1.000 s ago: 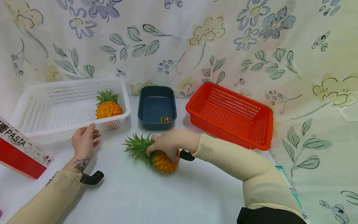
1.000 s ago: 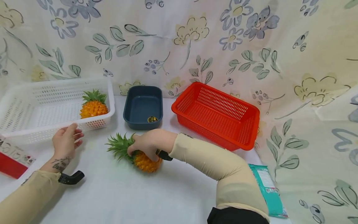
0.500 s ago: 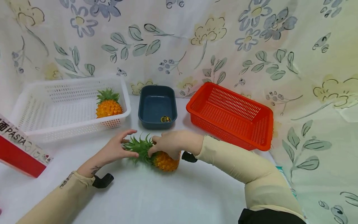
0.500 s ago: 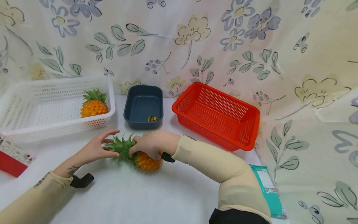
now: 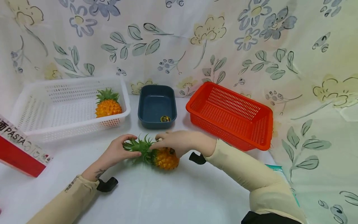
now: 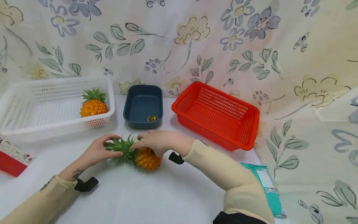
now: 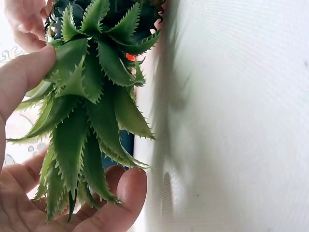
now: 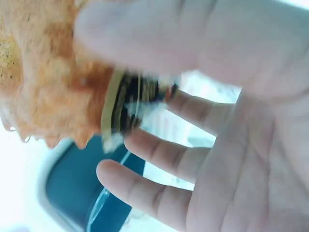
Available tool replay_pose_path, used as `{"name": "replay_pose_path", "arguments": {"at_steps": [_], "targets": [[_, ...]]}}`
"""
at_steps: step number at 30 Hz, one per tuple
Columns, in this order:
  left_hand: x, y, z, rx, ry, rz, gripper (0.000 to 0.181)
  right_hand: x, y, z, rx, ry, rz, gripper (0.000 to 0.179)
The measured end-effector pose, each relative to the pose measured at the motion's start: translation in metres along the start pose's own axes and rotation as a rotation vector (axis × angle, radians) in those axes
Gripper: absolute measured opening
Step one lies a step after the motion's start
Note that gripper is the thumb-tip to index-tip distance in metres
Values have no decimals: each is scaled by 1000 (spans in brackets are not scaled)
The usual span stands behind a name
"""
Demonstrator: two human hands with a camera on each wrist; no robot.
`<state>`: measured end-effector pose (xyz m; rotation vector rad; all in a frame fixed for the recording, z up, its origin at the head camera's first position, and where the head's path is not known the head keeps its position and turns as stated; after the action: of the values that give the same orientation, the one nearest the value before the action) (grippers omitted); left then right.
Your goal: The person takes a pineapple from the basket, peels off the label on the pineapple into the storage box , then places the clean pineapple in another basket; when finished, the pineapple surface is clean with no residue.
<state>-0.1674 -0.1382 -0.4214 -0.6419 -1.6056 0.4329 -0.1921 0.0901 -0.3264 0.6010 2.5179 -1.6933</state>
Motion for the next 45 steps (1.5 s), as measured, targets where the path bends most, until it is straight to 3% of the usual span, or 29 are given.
{"name": "replay_pose_path", "arguments": {"at_steps": [5,7,10,14,18,24,32,38,45], "targets": [[0,2,-1,6,-15,11,67,15,8,-30,342,54,344,81],[-1,3,-2,9,-23,16,67,22,17,-40,498,117,494,82],[-2,3,-4,14,-32,18,66,28,38,-48,659,251,724,90],[-3,4,-6,33,-38,12,64,26,70,-44,733,405,986,98],[-2,5,-8,56,-46,13,61,18,88,-35,742,450,1116,100],[-2,7,-11,83,-77,-24,62,12,92,-25,790,425,1181,92],[-4,7,-13,137,-102,-87,58,25,93,-19,898,391,1125,73],[-3,2,-7,163,-120,-108,59,37,90,-10,927,387,1136,72],[-8,-5,4,151,-147,-117,66,50,83,2,957,376,1151,71]]}}
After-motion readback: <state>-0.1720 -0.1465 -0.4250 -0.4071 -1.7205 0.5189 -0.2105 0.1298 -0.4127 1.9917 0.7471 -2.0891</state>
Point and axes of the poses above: each hand's wrist, its own z-axis towards the middle knuckle, its own y-axis out of the palm, x = y × z, the point moved 2 cm from there along z, towards the middle knuckle, and after that the axes turned 13 degrees about -y, right-handed, at the moved point
